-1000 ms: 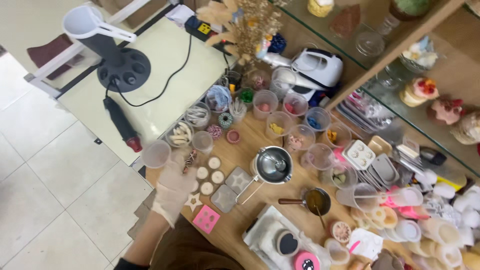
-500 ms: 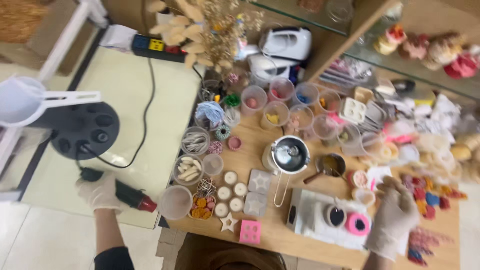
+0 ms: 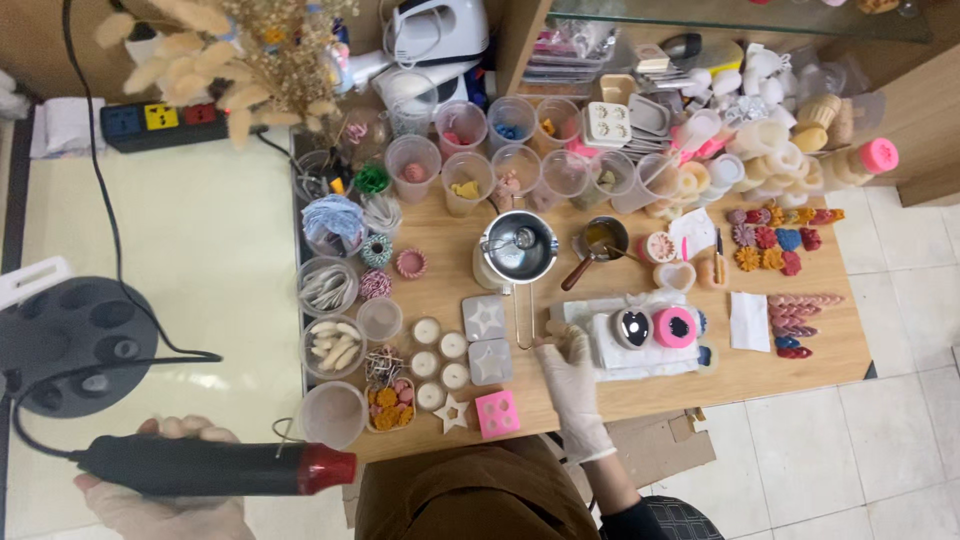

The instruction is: The person uses a heat gun to melt wax inside several containers on a workbench, then pours blue-colored liquid from a metal pitcher into a heart-shaped mold, and finally uses a small tool to adjust a pink object on a white surface.

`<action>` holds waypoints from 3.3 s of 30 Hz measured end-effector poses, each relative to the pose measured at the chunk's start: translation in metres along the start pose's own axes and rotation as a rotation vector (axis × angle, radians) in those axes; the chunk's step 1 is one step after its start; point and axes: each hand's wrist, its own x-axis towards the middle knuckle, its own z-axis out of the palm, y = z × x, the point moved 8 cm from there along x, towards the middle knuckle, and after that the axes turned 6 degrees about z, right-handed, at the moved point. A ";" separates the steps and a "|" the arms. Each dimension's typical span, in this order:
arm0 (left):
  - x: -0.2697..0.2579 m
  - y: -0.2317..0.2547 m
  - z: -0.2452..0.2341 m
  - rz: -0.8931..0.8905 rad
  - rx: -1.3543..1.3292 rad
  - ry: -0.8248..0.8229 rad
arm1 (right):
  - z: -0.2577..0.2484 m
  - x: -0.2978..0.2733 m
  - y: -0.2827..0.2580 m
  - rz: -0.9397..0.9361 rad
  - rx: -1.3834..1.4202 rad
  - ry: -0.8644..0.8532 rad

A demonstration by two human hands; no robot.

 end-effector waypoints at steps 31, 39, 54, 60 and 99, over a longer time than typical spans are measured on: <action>-0.069 -0.237 0.211 0.279 0.025 -0.320 | 0.113 0.038 0.131 0.575 0.267 -0.443; -0.060 -0.222 0.244 0.283 0.116 -0.307 | 0.127 0.031 0.133 0.564 0.287 -0.428; -0.125 -0.246 0.292 0.326 0.503 -0.772 | 0.079 0.009 -0.130 -0.339 -0.495 -0.118; -0.213 -0.219 0.327 0.836 0.777 -1.081 | 0.114 0.065 -0.149 -0.422 0.163 -0.361; -0.323 -0.031 0.234 0.268 2.322 -1.507 | 0.075 0.131 -0.165 -0.185 -0.233 -0.042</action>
